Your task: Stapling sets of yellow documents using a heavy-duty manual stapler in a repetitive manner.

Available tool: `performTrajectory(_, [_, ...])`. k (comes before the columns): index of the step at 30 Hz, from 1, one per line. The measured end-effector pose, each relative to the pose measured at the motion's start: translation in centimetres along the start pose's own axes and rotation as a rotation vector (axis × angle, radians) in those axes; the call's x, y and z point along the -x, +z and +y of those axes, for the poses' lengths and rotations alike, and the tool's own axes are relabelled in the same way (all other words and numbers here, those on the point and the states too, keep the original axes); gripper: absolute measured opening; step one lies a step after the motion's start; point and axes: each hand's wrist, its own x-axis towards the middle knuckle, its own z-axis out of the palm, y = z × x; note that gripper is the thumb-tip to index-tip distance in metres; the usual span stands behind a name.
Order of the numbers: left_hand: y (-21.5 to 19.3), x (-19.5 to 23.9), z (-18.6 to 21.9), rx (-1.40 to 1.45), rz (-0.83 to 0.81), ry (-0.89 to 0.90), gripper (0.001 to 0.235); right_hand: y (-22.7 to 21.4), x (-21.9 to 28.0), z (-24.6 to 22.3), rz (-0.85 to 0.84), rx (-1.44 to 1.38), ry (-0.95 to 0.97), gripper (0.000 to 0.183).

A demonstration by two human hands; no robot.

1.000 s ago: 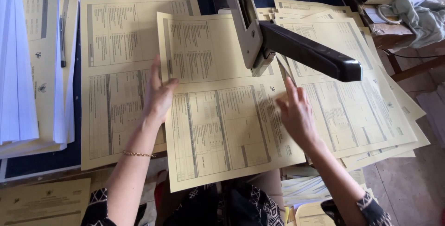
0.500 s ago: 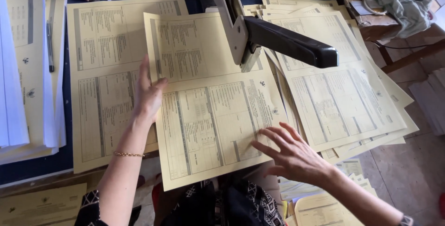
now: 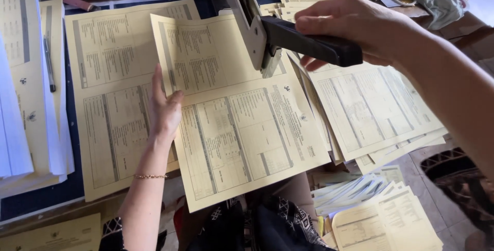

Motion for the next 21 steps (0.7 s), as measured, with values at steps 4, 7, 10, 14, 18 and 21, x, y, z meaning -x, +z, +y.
performTrajectory(4, [0.3, 0.2, 0.4, 0.014, -0.003, 0.026, 0.09, 2.0, 0.4, -0.5, -0.027, 0.184, 0.228, 0.064])
performTrajectory(7, [1.7, 1.2, 3.1, -0.034, 0.02, -0.012, 0.086, 4.9, -0.1, 3.5, -0.017, 0.09, 0.282, 0.078])
performTrajectory(10, [3.3, 2.8, 6.7, -0.404, 0.112, -0.137, 0.08, 8.0, 0.5, 6.8, 0.208, 0.26, -0.044, 0.088])
performTrajectory(14, [3.8, 3.6, 8.4, -0.372, 0.125, -0.165, 0.079, 10.9, 0.3, 10.8, 0.404, 0.295, -0.279, 0.075])
performTrajectory(18, [3.0, 2.0, 7.2, -0.359, 0.121, -0.091, 0.075, 9.9, -1.2, 12.5, 0.436, 0.429, -0.353, 0.075])
performTrajectory(21, [3.5, 3.4, 7.6, -0.401, 0.117, -0.173, 0.079, 5.5, -1.0, 7.8, 0.176, 0.25, -0.084, 0.059])
